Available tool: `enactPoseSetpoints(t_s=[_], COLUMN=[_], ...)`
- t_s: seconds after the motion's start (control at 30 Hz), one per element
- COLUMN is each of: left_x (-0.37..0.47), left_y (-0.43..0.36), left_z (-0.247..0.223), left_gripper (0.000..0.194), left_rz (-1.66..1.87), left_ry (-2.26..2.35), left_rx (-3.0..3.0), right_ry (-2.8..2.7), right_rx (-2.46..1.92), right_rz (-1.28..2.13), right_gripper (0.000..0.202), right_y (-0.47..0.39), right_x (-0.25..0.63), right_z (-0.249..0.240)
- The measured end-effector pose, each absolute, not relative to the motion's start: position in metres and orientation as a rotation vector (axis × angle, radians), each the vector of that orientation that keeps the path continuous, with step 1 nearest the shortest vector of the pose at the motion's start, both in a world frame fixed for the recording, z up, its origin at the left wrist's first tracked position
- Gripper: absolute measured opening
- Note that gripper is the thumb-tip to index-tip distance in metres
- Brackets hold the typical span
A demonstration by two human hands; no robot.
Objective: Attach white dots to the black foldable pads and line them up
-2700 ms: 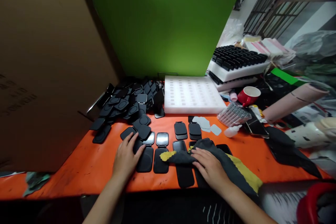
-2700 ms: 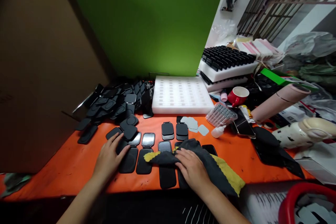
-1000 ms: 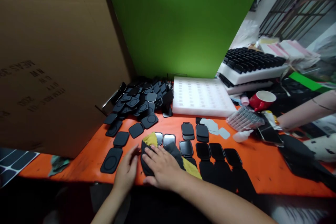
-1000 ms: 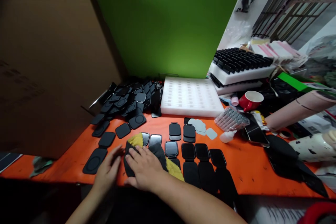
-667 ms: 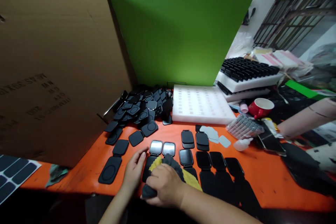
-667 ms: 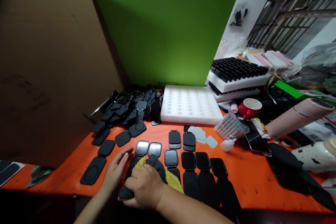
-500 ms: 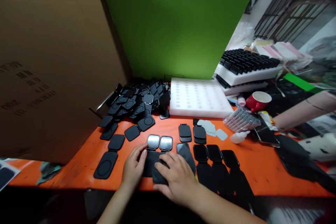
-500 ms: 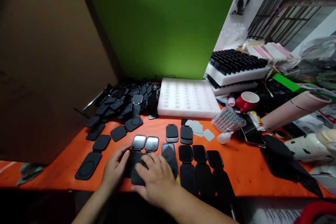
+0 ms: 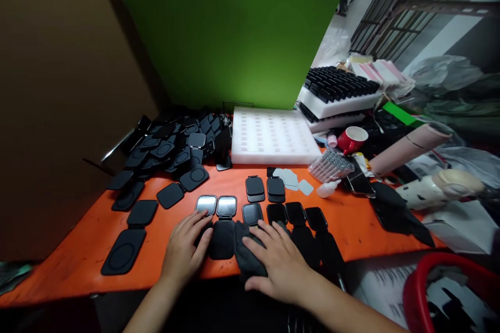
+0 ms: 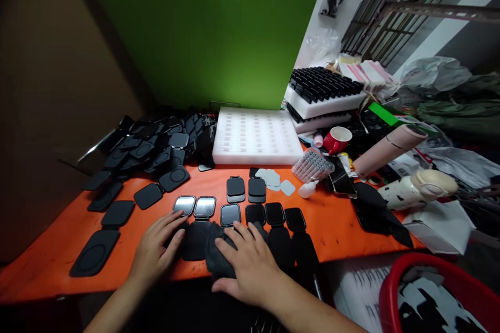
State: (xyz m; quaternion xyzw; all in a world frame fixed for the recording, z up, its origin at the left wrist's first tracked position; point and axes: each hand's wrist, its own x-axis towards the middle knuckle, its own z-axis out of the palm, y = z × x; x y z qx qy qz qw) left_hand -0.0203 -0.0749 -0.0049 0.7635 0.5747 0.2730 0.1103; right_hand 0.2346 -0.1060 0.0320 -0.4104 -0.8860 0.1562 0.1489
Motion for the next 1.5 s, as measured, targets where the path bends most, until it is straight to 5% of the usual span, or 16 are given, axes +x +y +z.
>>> enactPoseSetpoints(t_s=[0.07, 0.23, 0.4, 0.53, 0.77, 1.03, 1.3, 1.5], left_x=[-0.009, 0.029, 0.051, 0.069, 0.101, 0.102, 0.104, 0.103], left_y=[-0.078, -0.076, -0.074, -0.08, -0.082, -0.081, -0.08, -0.08], left_z=[-0.003, 0.003, 0.004, 0.001, 0.001, -0.004, -0.009, -0.011], left_gripper=[0.03, 0.027, 0.028, 0.033, 0.046, 0.046, 0.039, 0.038], left_rz=[0.819, 0.835, 0.844, 0.697, 0.443, 0.34, 0.371, 0.479], left_ry=[1.644, 1.466, 1.418, 1.239, 1.059, 1.162, 1.185, 1.203], left_rx=[2.273, 2.273, 2.237, 2.321, 2.387, 2.447, 2.492, 2.515], right_ry=[-2.6, -2.458, -2.245, -2.395, -2.353, -2.343, -2.18, -2.021], right_rx=[-1.155, -1.12, -1.302, -1.442, -1.279, -1.649, -1.462, -1.69], right_rz=[0.428, 0.472, 0.35, 0.185, 0.422, 0.256, 0.343, -0.106], right_gripper=[0.066, 0.032, 0.043, 0.062, 0.029, 0.062, 0.038, 0.045], right_y=[-0.11, -0.116, -0.123, -0.13, -0.139, -0.154, -0.159, -0.146], right_x=[0.243, 0.236, 0.266, 0.289, 0.283, 0.358, 0.359, 0.439], right_z=[0.017, 0.001, 0.043, 0.024, -0.001, 0.017, 0.013, 0.062])
